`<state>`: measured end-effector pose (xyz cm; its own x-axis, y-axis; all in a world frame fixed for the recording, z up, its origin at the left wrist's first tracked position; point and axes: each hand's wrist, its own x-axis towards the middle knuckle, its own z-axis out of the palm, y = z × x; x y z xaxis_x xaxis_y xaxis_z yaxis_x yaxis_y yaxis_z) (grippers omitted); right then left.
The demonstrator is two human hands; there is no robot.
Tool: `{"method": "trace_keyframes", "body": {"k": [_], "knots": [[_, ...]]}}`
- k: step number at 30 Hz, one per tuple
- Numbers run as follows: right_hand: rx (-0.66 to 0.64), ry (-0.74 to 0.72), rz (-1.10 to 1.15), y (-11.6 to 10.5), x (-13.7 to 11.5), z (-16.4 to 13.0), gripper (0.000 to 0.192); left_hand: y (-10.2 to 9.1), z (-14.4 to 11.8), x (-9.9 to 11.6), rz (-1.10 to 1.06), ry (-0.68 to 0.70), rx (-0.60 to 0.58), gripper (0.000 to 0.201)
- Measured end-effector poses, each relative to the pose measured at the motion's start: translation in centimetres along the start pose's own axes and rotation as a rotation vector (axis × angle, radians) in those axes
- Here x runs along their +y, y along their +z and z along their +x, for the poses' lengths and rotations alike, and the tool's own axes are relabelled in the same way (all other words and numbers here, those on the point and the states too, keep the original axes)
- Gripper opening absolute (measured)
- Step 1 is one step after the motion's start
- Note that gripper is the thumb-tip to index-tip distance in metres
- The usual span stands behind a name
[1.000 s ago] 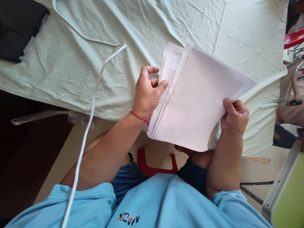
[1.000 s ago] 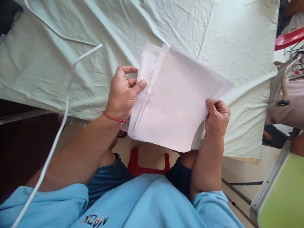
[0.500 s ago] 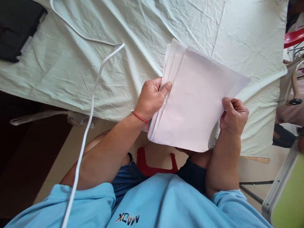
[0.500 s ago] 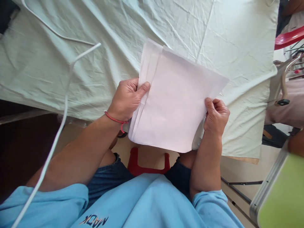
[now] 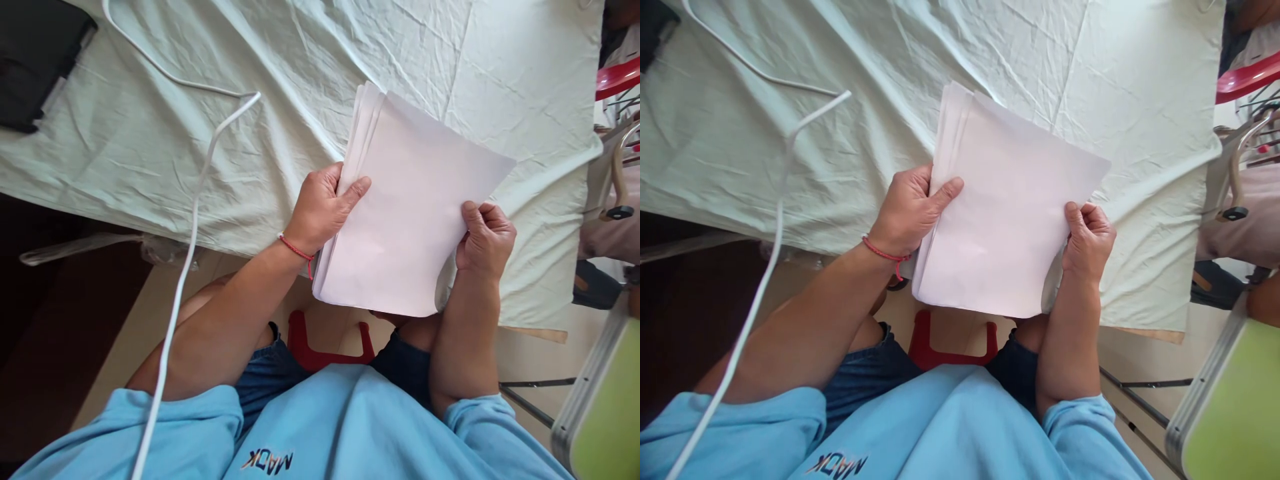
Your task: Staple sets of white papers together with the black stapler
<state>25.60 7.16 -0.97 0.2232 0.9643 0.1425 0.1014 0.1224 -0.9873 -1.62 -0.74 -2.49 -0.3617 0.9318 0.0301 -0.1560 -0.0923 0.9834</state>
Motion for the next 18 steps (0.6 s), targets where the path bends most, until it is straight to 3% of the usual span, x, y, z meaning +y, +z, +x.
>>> {"method": "trace_keyframes", "body": {"k": [5,10,18], "knots": [[0.038,0.068,-0.119,-0.53,-0.21,0.12,0.037,-0.20,-0.14,0.09,0.099,0.025,-0.044,0.040],[-0.046,0.161,-0.184,-0.75,-0.70,-0.12,0.037,-0.20,-0.05,0.12,0.132,0.039,-0.043,0.041],[-0.027,0.080,-0.069,-0.13,-0.74,-0.19,0.041,0.09,-0.15,0.53,0.145,0.035,-0.072,0.047]]}}
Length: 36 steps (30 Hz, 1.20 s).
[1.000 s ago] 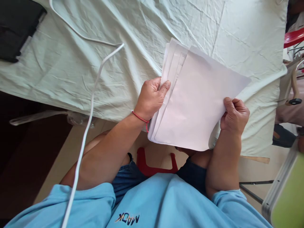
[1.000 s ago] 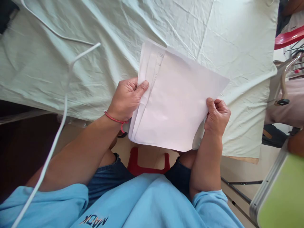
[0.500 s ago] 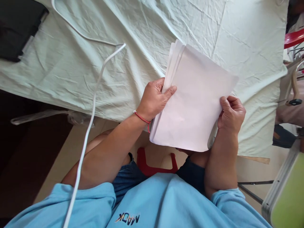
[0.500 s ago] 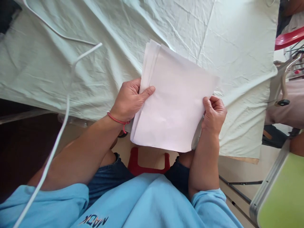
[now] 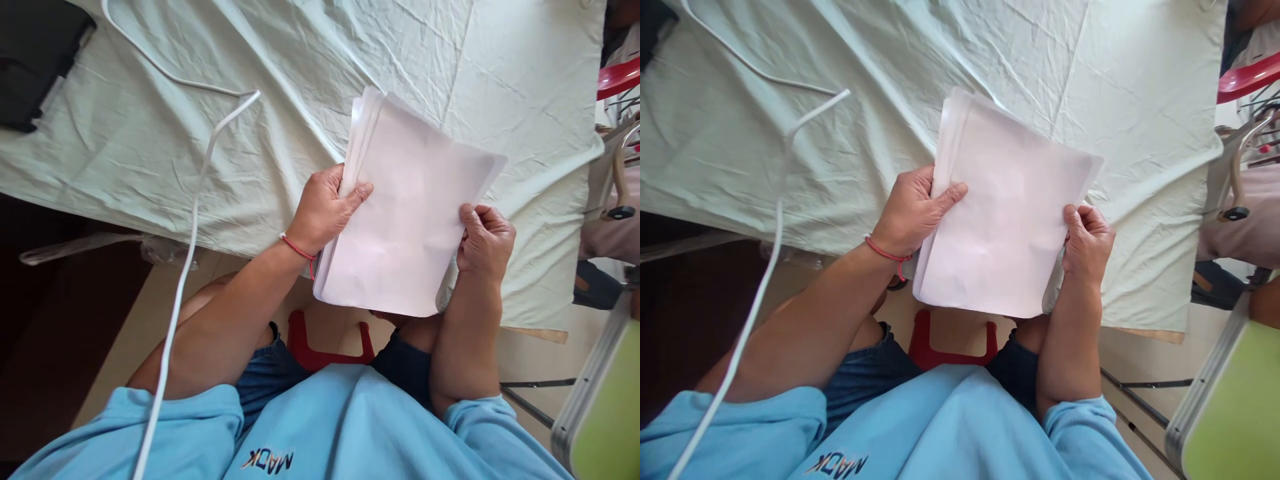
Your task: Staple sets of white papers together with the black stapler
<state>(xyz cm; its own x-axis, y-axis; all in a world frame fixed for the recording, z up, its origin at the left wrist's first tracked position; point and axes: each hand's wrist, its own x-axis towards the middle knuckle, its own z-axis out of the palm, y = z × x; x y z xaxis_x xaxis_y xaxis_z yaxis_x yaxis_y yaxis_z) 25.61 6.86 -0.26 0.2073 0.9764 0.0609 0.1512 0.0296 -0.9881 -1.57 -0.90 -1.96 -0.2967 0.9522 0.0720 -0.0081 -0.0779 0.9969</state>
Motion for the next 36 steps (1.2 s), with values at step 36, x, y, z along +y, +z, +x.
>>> {"method": "trace_keyframes", "body": {"k": [36], "knots": [[0.004,-0.184,0.036,1.2,0.4,-0.2,0.056,0.5,-0.4,0.8,-0.124,-0.031,-0.039,0.040]]}}
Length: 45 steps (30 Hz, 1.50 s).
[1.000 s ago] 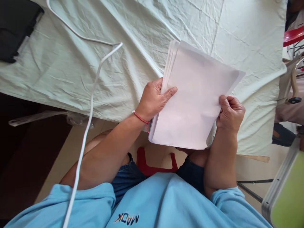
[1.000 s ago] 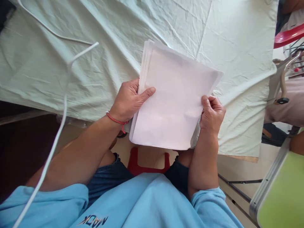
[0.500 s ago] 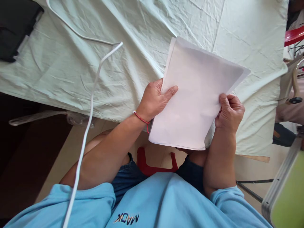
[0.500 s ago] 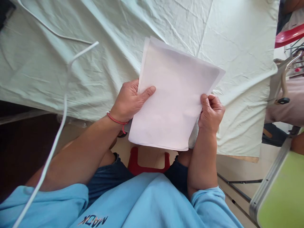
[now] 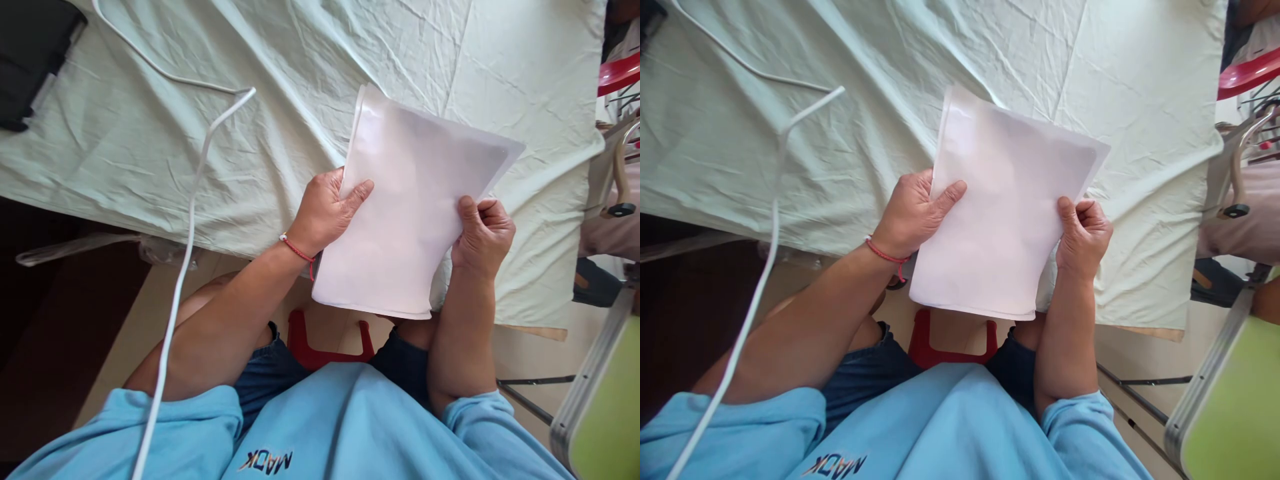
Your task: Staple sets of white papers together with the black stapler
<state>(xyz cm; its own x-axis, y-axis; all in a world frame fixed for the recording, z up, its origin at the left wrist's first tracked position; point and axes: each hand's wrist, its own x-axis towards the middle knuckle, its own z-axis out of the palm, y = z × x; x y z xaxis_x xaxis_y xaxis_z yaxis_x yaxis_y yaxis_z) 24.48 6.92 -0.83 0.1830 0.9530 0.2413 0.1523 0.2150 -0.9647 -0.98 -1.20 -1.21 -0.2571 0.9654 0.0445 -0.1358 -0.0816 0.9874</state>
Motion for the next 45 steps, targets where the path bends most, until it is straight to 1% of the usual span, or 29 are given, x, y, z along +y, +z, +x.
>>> {"method": "trace_keyframes", "body": {"k": [6,10,13,15,18,20,24,26,27,30,32,34,35,37,38,40,42,45], "knots": [[0.022,0.004,0.034,0.0,0.0,0.1,0.056,0.0,-0.1,0.0,0.006,-0.002,0.012,0.043],[0.022,0.002,0.016,0.0,0.2,0.1,0.058,0.0,-0.1,-0.3,-0.006,-0.020,0.005,0.042],[0.020,0.003,0.001,0.0,0.2,0.1,0.053,0.1,-0.1,-0.4,-0.070,-0.039,-0.004,0.041],[0.008,0.032,-0.017,0.0,0.0,0.0,0.048,0.1,0.1,-0.4,-0.114,-0.054,0.009,0.041],[-0.046,0.096,-0.024,-0.3,-0.5,-0.2,0.049,-0.1,0.4,-0.2,-0.150,-0.066,0.089,0.048],[-0.101,0.137,-0.004,-0.5,-0.9,-0.4,0.055,-0.3,0.8,0.1,-0.177,-0.068,0.141,0.055],[-0.210,0.266,0.006,-0.8,-1.3,-1.1,0.066,-1.3,1.7,-0.1,-0.251,-0.069,0.203,0.063],[-0.249,0.316,0.005,-1.1,-1.3,-1.3,0.069,-2.2,2.3,-0.8,-0.263,-0.062,0.217,0.063],[-0.264,0.334,0.017,-1.3,-1.3,-1.3,0.070,-2.8,2.6,-1.3,-0.253,-0.060,0.205,0.064],[-0.336,0.388,0.099,-1.6,-1.2,-1.3,0.071,-4.1,3.7,-3.1,-0.181,-0.064,0.186,0.067],[-0.386,0.408,0.160,-1.4,-1.3,-1.7,0.073,-4.3,4.1,-4.0,-0.210,-0.061,0.234,0.067],[-0.412,0.401,0.219,-0.5,-1.6,-2.6,0.072,-3.9,4.2,-4.3,-0.268,-0.065,0.318,0.058],[-0.409,0.392,0.252,0.2,-1.8,-3.2,0.071,-3.4,4.1,-4.1,-0.287,-0.073,0.359,0.051],[-0.378,0.382,0.302,1.6,-2.1,-4.6,0.066,-2.3,3.7,-3.3,-0.274,-0.102,0.404,0.039],[-0.345,0.381,0.305,2.3,-2.3,-5.2,0.063,-1.8,3.4,-2.7,-0.278,-0.108,0.389,0.035],[-0.201,0.340,0.273,3.0,-2.5,-6.0,0.063,-1.1,3.0,-1.5,-0.316,-0.108,0.349,0.029],[-0.062,0.276,0.231,2.8,-2.7,-5.8,0.063,-1.0,2.8,-0.3,-0.361,-0.098,0.303,0.026],[0.095,0.149,0.175,0.9,-2.8,-4.0,0.061,-1.9,2.9,1.0,-0.330,-0.068,0.250,0.028]]}}
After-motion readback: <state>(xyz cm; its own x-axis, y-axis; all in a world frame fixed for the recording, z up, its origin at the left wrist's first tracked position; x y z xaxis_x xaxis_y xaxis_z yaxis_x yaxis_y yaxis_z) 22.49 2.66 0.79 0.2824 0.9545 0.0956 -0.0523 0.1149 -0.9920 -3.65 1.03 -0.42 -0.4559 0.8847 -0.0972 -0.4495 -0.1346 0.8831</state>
